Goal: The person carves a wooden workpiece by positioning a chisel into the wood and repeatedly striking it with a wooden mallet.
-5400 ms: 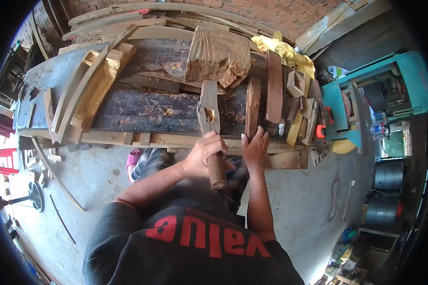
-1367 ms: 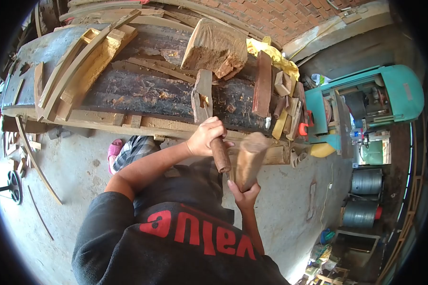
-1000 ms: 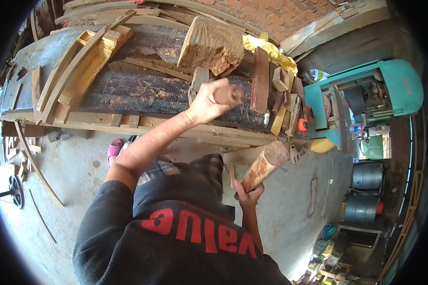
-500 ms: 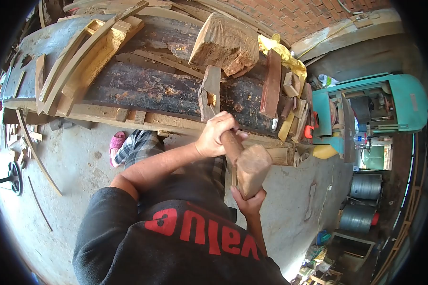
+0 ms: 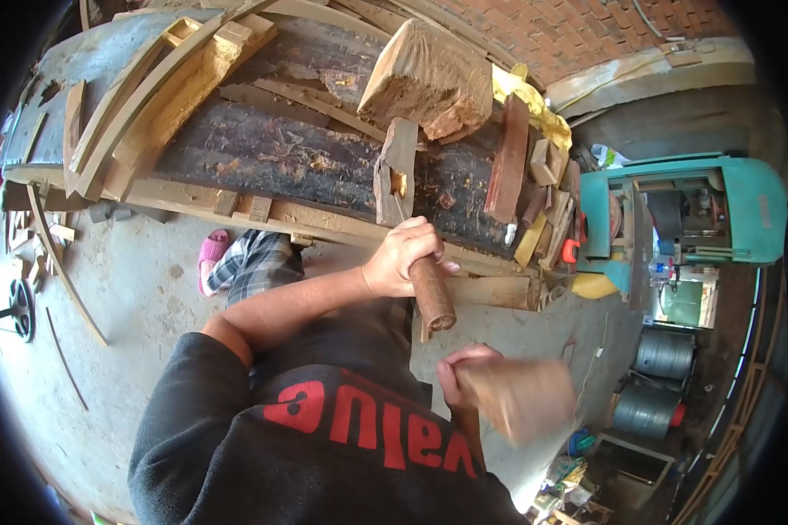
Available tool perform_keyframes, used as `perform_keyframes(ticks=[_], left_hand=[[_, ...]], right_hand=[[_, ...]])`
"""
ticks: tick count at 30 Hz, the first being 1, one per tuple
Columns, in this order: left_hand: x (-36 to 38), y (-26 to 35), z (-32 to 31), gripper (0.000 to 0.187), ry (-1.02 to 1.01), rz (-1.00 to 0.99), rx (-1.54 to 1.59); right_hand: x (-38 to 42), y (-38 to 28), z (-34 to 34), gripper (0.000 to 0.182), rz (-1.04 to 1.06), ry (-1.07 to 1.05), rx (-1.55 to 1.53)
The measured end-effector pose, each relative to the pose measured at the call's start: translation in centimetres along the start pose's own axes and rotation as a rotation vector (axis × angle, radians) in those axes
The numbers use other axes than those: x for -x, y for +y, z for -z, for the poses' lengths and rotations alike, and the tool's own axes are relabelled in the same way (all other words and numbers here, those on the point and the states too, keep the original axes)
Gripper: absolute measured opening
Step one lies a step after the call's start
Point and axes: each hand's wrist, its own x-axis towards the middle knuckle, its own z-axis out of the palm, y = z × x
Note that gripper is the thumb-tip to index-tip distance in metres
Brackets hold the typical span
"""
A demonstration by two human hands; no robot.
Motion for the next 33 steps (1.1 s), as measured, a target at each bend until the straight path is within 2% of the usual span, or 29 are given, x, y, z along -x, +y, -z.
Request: perform_keyframes(ticks=[1,2,4,5,6,8,9,10,12,14,15,16,18,19,20,22,23,24,25,26,27,29,30,32,33], left_hand=[[-0.1,0.1,-0.1,0.038,-0.001,-0.009,-0.002],[-0.1,0.1,-0.1,0.038,-0.001,-0.013,0.002],[-0.1,0.1,0.0,0.037,-0.001,0.006,0.002],[-0.2,0.1,0.1,0.037,0.005,0.001,0.001],[-0.3,0.0,0.3,0.037,0.022,0.011,0.016],[0.3,-0.1,0.4,0.037,0.04,0.048,0.024],[0.5,-0.1,0.1,0.037,0.026,0.017,0.018],[0.4,-0.4,0.0,0.036,0.015,-0.029,0.009],[0.3,-0.3,-0.1,0.036,0.023,-0.04,0.01],[0.2,-0.2,0.0,0.036,0.026,-0.029,0.002],[0.2,-0.1,0.1,0.036,0.031,-0.035,-0.001],[0.1,-0.2,0.3,0.036,0.045,-0.03,0.001],[0.6,-0.2,0.3,0.036,0.055,0.004,0.002],[0.6,-0.3,0.1,0.036,0.057,-0.018,0.001],[0.4,-0.5,0.0,0.036,0.06,-0.052,-0.001],[0.5,-0.5,-0.5,0.036,0.052,-0.057,-0.012],[0.5,-0.5,-0.5,0.036,0.045,-0.054,-0.025],[0.4,-0.4,-0.5,0.036,0.04,-0.054,-0.041],[0.4,-0.3,-0.4,0.036,0.044,-0.062,-0.043],[0.3,-0.4,-0.2,0.036,0.044,-0.049,-0.03],[0.4,-0.4,-0.1,0.036,0.04,-0.026,-0.018],[0.7,-0.3,-0.3,0.036,0.038,-0.02,-0.014],[0.5,-0.5,-0.4,0.036,0.044,-0.049,-0.016],[0.4,-0.5,-0.6,0.036,0.042,-0.062,-0.016],[0.5,-0.6,-0.7,0.036,0.043,-0.06,-0.027]], right_hand=[[-0.7,1.0,-1.9,0.029,0.253,0.182,-0.408],[-0.3,2.5,-2.0,0.029,0.254,0.186,-0.404],[0.3,4.5,-1.3,0.028,0.287,-0.139,0.626],[-0.3,3.6,-3.4,0.023,-0.007,0.166,-0.176],[0.1,4.4,-2.9,0.025,-0.054,0.111,-0.12],[0.3,3.4,-1.8,0.026,0.02,0.113,-0.187],[0.0,2.2,-0.9,0.024,0.198,0.119,0.025],[-0.8,-0.2,-0.7,0.024,0.11,0.019,-0.17],[-0.8,2.7,-2.6,0.024,0.401,0.154,-0.472],[1.5,8.0,-2.8,0.025,0.056,-0.003,0.148],[-0.6,3.4,-4.0,0.031,0.001,0.261,-0.176],[-0.8,3.7,-3.4,0.031,0.015,0.25,-0.176],[-0.1,2.8,-2.0,0.028,-0.099,0.121,-0.15],[0.1,1.2,-0.7,0.025,0.039,0.142,0.076],[-0.4,1.2,-1.5,0.025,0.032,0.145,0.075],[-1.2,1.3,-2.9,0.022,0.297,0.282,-0.465],[-1.7,0.5,0.3,0.022,0.113,-0.212,0.222],[-1.5,3.1,-2.1,0.023,0.278,-0.016,0.391],[0.1,5.1,-2.7,0.022,0.15,0.095,0.145],[-0.7,2.7,-3.1,0.022,0.028,0.192,-0.103],[-1.1,1.9,-2.2,0.022,0.033,0.179,-0.104],[0.1,1.3,0.0,0.021,0.155,0.01,0.136],[-0.3,2.6,-0.5,0.026,0.279,-0.007,-0.321],[-0.6,3.8,-2.6,0.034,0.467,0.145,-0.49],[0.3,5.4,-2.9,0.038,0.253,0.103,-0.286]])
